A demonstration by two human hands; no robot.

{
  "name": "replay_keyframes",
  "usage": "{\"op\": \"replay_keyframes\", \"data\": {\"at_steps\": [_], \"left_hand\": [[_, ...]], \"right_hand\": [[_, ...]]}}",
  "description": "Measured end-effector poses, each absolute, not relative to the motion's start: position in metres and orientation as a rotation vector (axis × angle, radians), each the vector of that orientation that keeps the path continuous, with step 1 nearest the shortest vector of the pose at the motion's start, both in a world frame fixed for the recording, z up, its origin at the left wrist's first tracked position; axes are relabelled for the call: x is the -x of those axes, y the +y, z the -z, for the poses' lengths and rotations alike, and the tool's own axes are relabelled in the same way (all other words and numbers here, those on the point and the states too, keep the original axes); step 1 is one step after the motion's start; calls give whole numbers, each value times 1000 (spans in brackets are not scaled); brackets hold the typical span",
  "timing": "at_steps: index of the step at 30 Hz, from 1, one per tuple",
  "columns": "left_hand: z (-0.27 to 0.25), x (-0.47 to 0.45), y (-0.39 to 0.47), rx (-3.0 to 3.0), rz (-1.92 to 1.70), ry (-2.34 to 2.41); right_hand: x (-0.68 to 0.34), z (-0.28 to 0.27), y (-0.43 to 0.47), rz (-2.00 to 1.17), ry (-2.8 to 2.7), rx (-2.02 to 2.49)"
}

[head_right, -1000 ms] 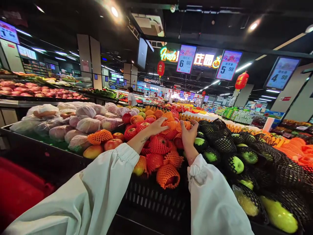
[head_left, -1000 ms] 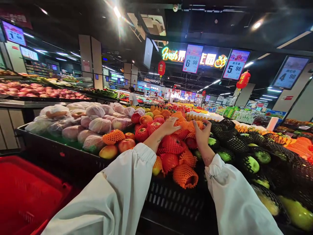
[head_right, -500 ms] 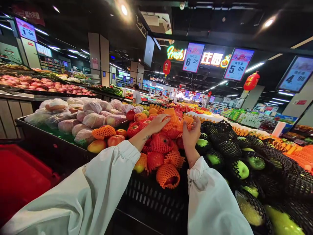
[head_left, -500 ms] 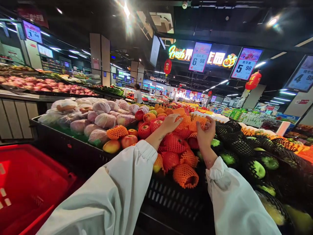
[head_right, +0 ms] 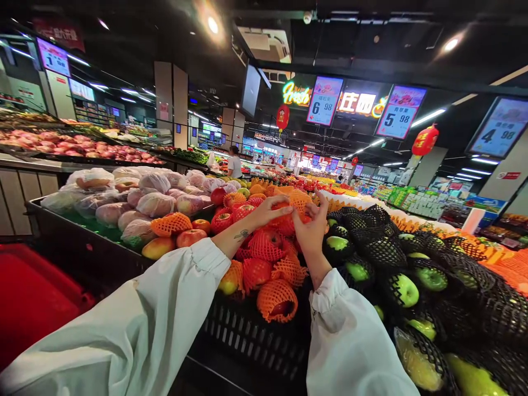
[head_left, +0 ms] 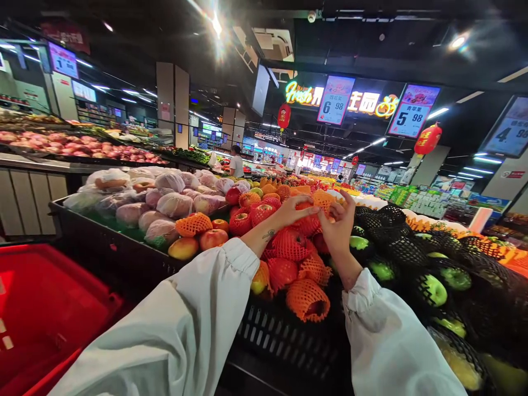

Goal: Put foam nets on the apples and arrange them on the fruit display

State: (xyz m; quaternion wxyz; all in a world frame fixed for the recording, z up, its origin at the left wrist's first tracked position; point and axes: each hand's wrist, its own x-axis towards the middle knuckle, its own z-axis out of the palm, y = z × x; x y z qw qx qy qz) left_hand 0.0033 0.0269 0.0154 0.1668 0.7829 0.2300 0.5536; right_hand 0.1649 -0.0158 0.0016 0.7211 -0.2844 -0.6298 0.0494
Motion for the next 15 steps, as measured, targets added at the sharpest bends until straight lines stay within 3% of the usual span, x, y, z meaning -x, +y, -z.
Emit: {"op": "replay_keyframes", "data": {"at_steps": [9,15], "left_hand": [[-10,-2,43,-2014,-1632,628],[-12,-1,37,-2145,-1511,568]], "right_hand": [[-169,2,-2,-422,-1330,581],[-170,7,3,-422,-1359,671]]}}
